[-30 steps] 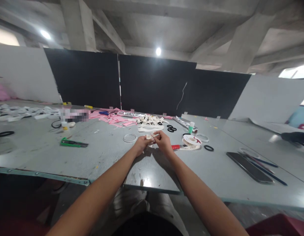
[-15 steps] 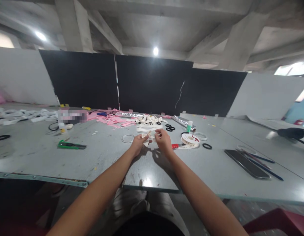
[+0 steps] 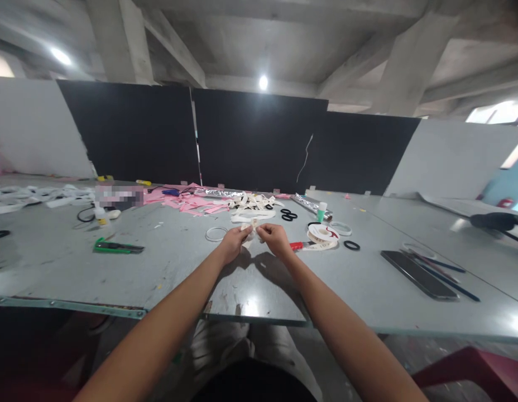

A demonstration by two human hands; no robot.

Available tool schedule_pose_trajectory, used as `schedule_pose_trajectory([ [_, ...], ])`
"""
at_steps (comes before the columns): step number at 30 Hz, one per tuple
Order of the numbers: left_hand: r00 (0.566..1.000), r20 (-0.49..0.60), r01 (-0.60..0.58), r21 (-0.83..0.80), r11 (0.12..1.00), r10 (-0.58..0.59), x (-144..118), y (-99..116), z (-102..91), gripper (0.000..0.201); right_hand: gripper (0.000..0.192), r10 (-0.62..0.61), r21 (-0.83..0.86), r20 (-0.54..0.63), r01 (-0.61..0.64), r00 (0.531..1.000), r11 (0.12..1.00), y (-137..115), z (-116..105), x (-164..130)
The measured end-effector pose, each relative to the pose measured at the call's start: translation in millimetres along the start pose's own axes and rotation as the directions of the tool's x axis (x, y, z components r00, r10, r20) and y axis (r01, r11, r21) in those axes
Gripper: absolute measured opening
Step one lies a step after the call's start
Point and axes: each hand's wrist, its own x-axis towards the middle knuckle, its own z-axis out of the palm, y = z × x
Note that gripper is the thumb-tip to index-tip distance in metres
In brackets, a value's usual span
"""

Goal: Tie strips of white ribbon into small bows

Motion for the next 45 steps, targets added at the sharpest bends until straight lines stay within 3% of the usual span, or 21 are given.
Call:
schedule_pose_trajectory([
  [11,0.997,0.066,0.035,-0.096,0.995,-0.029,3.0,-1.7,-1.1,0.036,0.027,0.008,0.056,0.005,-0.009,1.000,0.998,4.1,1.4,1.7],
  [22,0.997,0.070,0.041,-0.072,0.997,-0.036,3.0,-3.3,-4.1,0.036,0.028,0.013,0.053,0.024,-0.014,1.000,0.999,13.1,1.5,4.5],
  [33,0.998,0.031,0.056,-0.043,0.998,-0.054,3.6,-6.2,-6.7,0.038,0.028,0.008,0.000,0.028,-0.008,1.000,1.000,1.0,-0.8,-1.9],
  [45,0.999,0.027,0.028,-0.043,0.999,-0.027,7.1,-9.0,-6.8,0.036,0.024,-0.019,-0.054,-0.073,0.015,0.997,0.998,0.3,5.6,-3.6],
])
